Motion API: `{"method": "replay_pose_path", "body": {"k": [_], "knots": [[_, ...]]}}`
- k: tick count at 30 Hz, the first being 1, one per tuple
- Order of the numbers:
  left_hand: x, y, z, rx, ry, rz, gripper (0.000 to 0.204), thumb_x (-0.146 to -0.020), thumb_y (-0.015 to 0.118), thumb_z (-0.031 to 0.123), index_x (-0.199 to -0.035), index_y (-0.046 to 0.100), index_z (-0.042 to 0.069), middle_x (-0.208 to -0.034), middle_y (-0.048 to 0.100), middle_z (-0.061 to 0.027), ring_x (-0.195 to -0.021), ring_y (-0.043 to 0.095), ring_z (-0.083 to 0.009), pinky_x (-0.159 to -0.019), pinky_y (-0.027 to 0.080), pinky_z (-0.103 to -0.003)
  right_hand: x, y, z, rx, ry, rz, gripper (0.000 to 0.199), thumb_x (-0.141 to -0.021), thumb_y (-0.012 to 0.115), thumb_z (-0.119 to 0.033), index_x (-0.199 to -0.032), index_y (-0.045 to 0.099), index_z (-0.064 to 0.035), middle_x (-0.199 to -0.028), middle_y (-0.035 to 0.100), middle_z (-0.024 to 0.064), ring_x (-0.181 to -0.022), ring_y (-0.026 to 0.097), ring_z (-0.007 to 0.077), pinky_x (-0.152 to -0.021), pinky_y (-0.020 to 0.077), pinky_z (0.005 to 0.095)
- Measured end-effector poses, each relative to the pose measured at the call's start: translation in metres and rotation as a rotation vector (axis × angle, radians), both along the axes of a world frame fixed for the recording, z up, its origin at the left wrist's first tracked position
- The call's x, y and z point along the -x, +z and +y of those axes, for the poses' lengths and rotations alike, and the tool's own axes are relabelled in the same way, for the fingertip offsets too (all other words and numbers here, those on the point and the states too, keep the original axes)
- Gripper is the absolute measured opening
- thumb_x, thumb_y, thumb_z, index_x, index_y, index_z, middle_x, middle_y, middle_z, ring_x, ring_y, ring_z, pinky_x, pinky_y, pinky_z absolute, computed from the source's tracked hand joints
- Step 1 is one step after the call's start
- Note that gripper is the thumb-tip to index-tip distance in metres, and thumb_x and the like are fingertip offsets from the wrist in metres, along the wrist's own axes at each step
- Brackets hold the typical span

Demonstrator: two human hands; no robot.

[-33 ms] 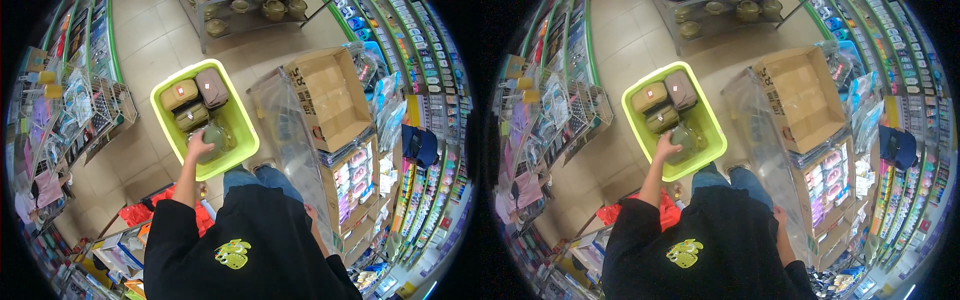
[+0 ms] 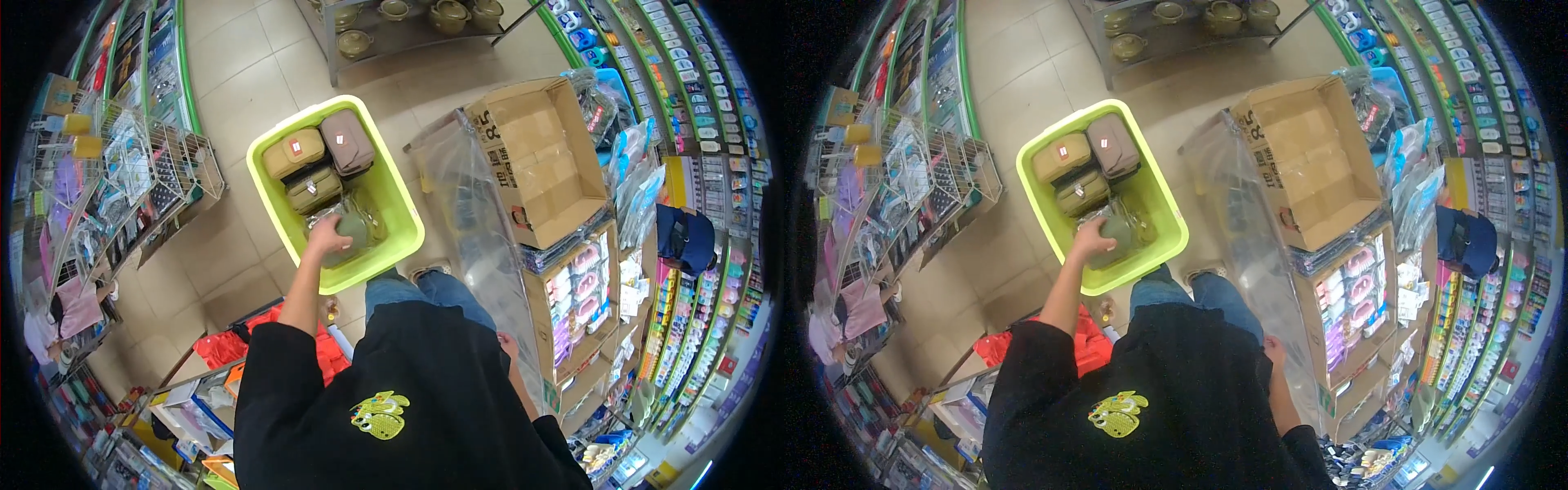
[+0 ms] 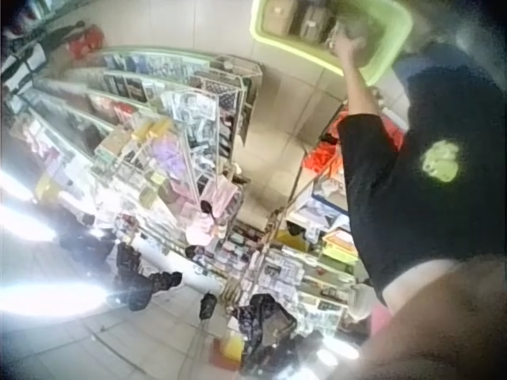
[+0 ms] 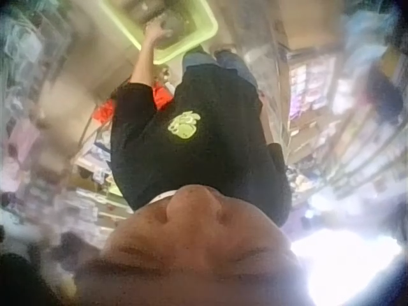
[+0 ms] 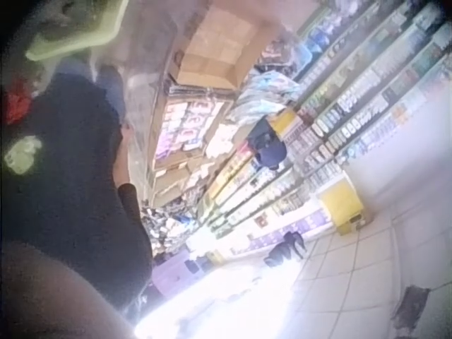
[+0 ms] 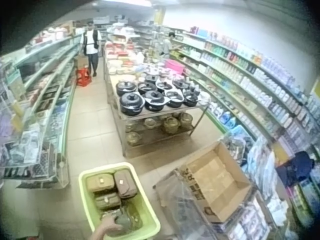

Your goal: Sorting small pouches from a plastic basket into a box on a store shelf.

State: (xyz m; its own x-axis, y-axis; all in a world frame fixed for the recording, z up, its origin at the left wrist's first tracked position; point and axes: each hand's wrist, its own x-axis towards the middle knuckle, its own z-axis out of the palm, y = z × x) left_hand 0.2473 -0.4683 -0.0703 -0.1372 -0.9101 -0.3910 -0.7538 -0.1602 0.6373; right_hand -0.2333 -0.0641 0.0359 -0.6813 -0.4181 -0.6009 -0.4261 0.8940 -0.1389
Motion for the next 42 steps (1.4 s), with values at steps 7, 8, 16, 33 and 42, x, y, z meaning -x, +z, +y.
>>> {"method": "replay_pose_path", "body": {"k": [7, 8, 16, 33, 42], "knots": [[-0.003, -0.055, 0.004, -0.155, -0.323, -0.271, 0.056, -0.069, 0.072, 0.036, -0.118, 0.069, 0.010, -0.105, 0.072, -0.0183, -0.100, 0.069, -0.0304, -0.090, 0.053, -0.043, -0.007, 0.016, -0.023, 0.095, -0.010, 0.012, 0.020, -0.086, 0.070, -0.025, -0.101, 0.076, -0.0118, -0.082, 0.073, 0.0090, -0.076, 0.069, 0.0187, -0.074, 0.0531, 0.0336], [0.001, -0.053, -0.002, -0.296, -0.169, -0.095, 0.054, -0.070, 0.072, 0.032, -0.117, 0.069, 0.008, -0.100, 0.073, -0.0162, -0.096, 0.070, -0.0287, -0.087, 0.054, -0.043, -0.009, 0.019, -0.022, 0.078, -0.046, 0.019, 0.020, -0.085, 0.070, -0.023, -0.100, 0.076, -0.0110, -0.081, 0.073, 0.0092, -0.074, 0.069, 0.0186, -0.072, 0.0533, 0.0331], [-0.020, -0.113, -0.040, -0.658, 1.682, 1.188, 0.066, -0.082, 0.078, 0.033, -0.133, 0.052, 0.000, -0.132, 0.053, -0.0219, -0.111, 0.057, -0.0289, -0.100, 0.047, -0.044, 0.007, 0.003, 0.029, 0.136, -0.046, 0.004, 0.020, -0.083, 0.071, -0.023, -0.100, 0.076, -0.0124, -0.085, 0.073, 0.0079, -0.080, 0.069, 0.0178, -0.076, 0.0530, 0.0315], [-0.011, -0.137, -0.071, -0.575, 1.725, 1.594, 0.067, -0.077, 0.083, 0.037, -0.133, 0.053, 0.014, -0.139, 0.049, -0.0114, -0.129, 0.041, -0.0310, -0.111, 0.028, -0.052, -0.005, 0.057, 0.019, 0.044, -0.254, 0.063, 0.027, -0.082, 0.072, -0.027, -0.106, 0.075, -0.0144, -0.079, 0.073, 0.0057, -0.071, 0.068, 0.0169, -0.068, 0.0525, 0.0320], [-0.027, -0.131, -0.066, -0.404, 1.582, 1.623, 0.077, -0.075, 0.080, 0.039, -0.140, 0.047, 0.014, -0.147, 0.046, -0.0092, -0.134, 0.040, -0.0294, -0.116, 0.019, -0.054, 0.006, 0.036, 0.019, -0.019, -0.074, 0.106, 0.025, -0.082, 0.071, -0.033, -0.105, 0.076, -0.0221, -0.081, 0.073, 0.0052, -0.076, 0.069, 0.0207, -0.074, 0.0525, 0.0352]]}}
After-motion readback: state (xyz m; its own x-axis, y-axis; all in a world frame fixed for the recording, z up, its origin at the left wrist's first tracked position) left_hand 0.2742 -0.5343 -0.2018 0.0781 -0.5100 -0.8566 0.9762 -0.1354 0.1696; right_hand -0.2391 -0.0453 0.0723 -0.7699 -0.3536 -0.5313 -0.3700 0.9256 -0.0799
